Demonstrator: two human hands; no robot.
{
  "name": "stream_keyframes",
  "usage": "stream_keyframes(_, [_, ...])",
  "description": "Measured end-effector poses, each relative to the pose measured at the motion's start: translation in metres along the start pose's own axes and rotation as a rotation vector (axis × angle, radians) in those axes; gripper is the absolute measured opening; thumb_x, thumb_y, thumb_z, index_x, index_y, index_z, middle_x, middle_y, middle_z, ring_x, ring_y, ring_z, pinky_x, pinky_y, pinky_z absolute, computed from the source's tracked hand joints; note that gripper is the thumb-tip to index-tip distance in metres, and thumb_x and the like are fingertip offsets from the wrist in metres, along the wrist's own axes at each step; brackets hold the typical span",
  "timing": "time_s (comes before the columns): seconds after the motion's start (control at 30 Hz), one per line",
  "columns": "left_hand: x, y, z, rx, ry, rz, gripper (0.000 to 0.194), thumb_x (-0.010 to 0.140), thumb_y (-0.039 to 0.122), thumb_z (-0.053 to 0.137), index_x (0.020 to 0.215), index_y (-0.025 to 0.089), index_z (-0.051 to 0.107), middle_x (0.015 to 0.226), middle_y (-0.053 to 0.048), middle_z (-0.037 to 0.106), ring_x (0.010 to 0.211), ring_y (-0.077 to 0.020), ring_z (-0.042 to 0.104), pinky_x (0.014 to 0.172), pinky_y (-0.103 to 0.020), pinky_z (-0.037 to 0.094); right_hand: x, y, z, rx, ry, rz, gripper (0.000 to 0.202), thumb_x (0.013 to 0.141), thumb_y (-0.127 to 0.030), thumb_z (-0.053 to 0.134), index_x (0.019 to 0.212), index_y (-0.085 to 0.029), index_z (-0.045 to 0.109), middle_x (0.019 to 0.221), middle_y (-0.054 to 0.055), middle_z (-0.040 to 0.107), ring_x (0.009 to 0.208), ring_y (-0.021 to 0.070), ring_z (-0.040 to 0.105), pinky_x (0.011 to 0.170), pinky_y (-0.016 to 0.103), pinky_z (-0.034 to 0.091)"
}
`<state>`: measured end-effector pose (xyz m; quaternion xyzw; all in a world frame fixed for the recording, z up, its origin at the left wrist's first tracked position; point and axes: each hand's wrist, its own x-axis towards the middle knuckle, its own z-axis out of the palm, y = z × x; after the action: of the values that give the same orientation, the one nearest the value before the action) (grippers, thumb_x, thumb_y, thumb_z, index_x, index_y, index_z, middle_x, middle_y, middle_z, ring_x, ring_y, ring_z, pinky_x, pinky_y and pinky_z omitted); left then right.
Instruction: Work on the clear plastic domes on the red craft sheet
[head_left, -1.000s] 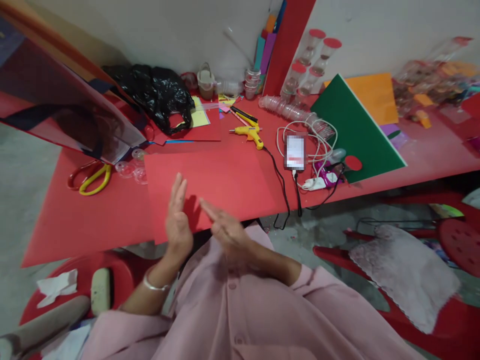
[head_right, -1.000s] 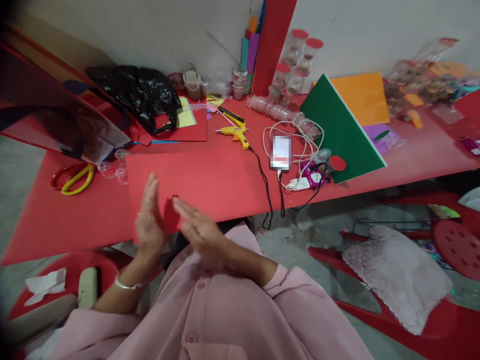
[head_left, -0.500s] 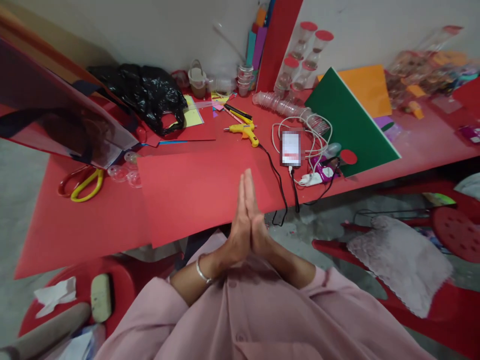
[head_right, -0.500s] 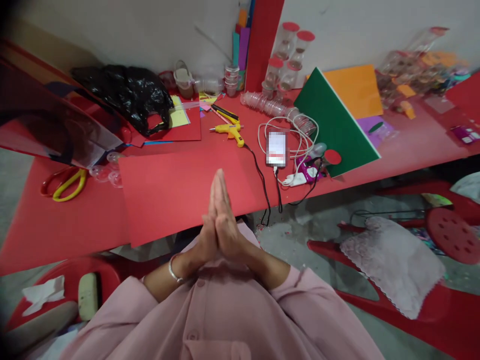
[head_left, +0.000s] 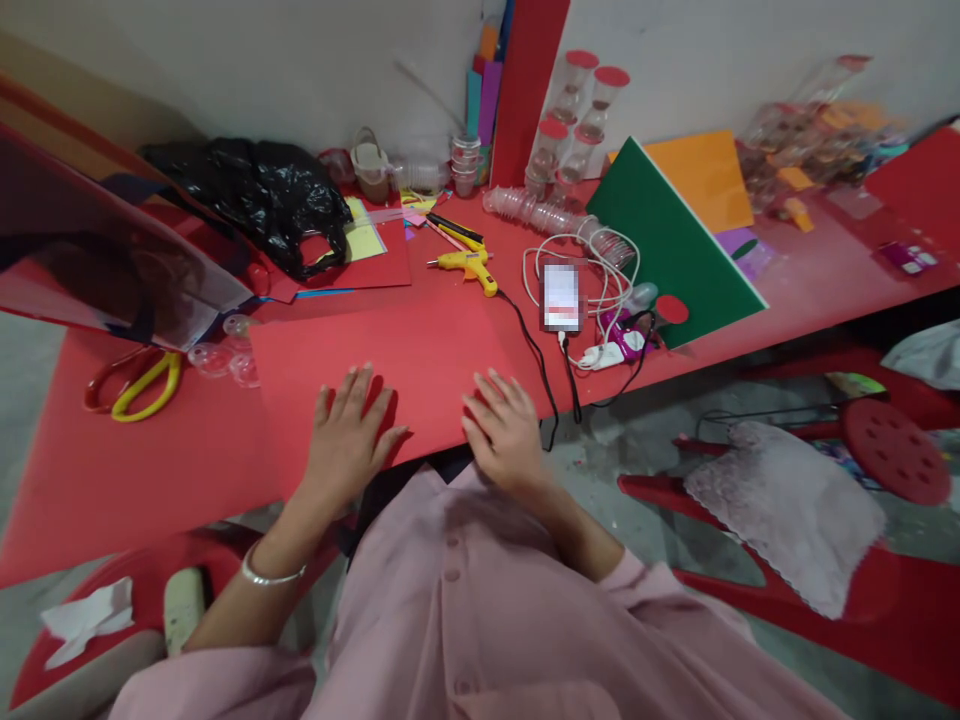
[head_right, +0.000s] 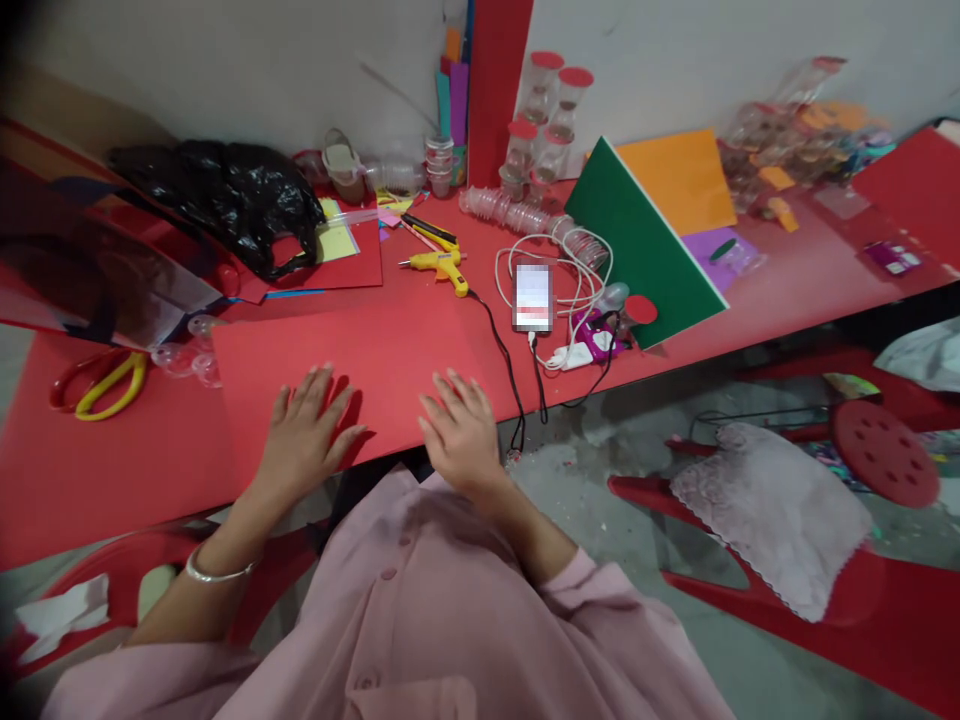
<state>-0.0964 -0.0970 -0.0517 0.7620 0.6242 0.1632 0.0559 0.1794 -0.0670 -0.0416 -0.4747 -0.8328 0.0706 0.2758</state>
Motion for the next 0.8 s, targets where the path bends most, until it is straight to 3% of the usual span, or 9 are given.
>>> stream_keyframes(0.07, [-0.007, -0.002, 0.005, 0.036, -0.004, -0.012, 0.057, 0.106, 0.051, 0.057, 0.158, 0.027, 0.06, 0.178, -0.019, 0.034, 0.166, -0.0424, 0.031, 0.133, -0.073, 0.019, 0.023, -0.003, 0.022, -0.017, -0.124, -0.038, 0.04, 0.11, -0.036, 0.054, 0.142, -0.02, 0.073, 0.172, 0.013, 0.049, 0.164, 0.0332, 0.039, 0.136, 0.058, 0.029])
stream_keyframes(0.17, [-0.007, 0.014, 0.019, 0.046, -0.038, -0.02, 0.06, 0.107, 0.05, 0.054, 0.161, 0.025, 0.057, 0.175, -0.02, 0.039, 0.164, -0.0437, 0.037, 0.132, -0.075, 0.017, 0.046, 0.004, 0.046, -0.033, -0.226, 0.018, 0.048, 0.11, -0.038, 0.055, 0.154, -0.019, 0.064, 0.178, 0.017, 0.036, 0.169, 0.0371, 0.028, 0.136, 0.064, 0.024])
stream_keyframes(0.33, [-0.001, 0.036, 0.036, 0.014, -0.051, -0.033, 0.064, 0.107, 0.055, 0.054, 0.165, 0.028, 0.052, 0.176, -0.018, 0.039, 0.164, -0.0412, 0.037, 0.134, -0.072, 0.016, 0.045, 0.025, 0.055, -0.053, -0.255, 0.097, 0.054, 0.112, -0.042, 0.05, 0.159, -0.017, 0.058, 0.177, 0.021, 0.037, 0.167, 0.0412, 0.029, 0.133, 0.07, 0.025])
stream_keyframes(0.47, [-0.003, 0.031, 0.032, -0.03, -0.074, -0.011, 0.064, 0.106, 0.058, 0.056, 0.163, 0.028, 0.054, 0.176, -0.016, 0.04, 0.165, -0.0386, 0.035, 0.136, -0.069, 0.017, 0.039, 0.029, 0.054, -0.069, -0.235, 0.071, 0.054, 0.113, -0.044, 0.046, 0.159, -0.019, 0.058, 0.176, 0.02, 0.039, 0.167, 0.0404, 0.03, 0.131, 0.069, 0.028])
stream_keyframes(0.57, [-0.003, 0.008, 0.012, -0.096, -0.05, -0.007, 0.057, 0.107, 0.056, 0.055, 0.154, 0.025, 0.062, 0.17, -0.016, 0.051, 0.16, -0.0343, 0.045, 0.134, -0.06, 0.03, 0.038, 0.028, 0.056, -0.081, -0.213, 0.066, 0.053, 0.113, -0.043, 0.046, 0.159, -0.021, 0.058, 0.175, 0.019, 0.041, 0.167, 0.0401, 0.03, 0.131, 0.069, 0.028])
stream_keyframes(0.63, [0.004, -0.018, -0.01, -0.092, 0.063, -0.085, 0.046, 0.109, 0.048, 0.053, 0.145, 0.023, 0.069, 0.161, -0.014, 0.061, 0.155, -0.0306, 0.051, 0.132, -0.055, 0.033, 0.038, 0.028, 0.057, -0.095, -0.219, 0.061, 0.053, 0.113, -0.043, 0.046, 0.158, -0.019, 0.059, 0.175, 0.02, 0.041, 0.167, 0.041, 0.03, 0.131, 0.069, 0.028])
stream_keyframes(0.7, [0.017, -0.051, -0.035, 0.007, 0.207, -0.215, 0.04, 0.108, 0.039, 0.052, 0.14, 0.024, 0.071, 0.158, -0.013, 0.063, 0.157, -0.0321, 0.048, 0.134, -0.061, 0.024, 0.038, 0.028, 0.058, -0.118, -0.232, 0.057, 0.054, 0.113, -0.044, 0.045, 0.157, -0.016, 0.06, 0.175, 0.022, 0.04, 0.166, 0.0425, 0.031, 0.131, 0.069, 0.028])
stream_keyframes(0.8, [0.047, -0.103, -0.064, 0.13, 0.236, -0.292, 0.05, 0.104, 0.028, 0.051, 0.152, 0.023, 0.061, 0.168, -0.012, 0.053, 0.162, -0.0355, 0.038, 0.132, -0.068, 0.017, 0.038, 0.028, 0.057, -0.141, -0.244, 0.055, 0.055, 0.113, -0.044, 0.045, 0.156, -0.014, 0.061, 0.174, 0.024, 0.04, 0.165, 0.0443, 0.032, 0.131, 0.069, 0.029])
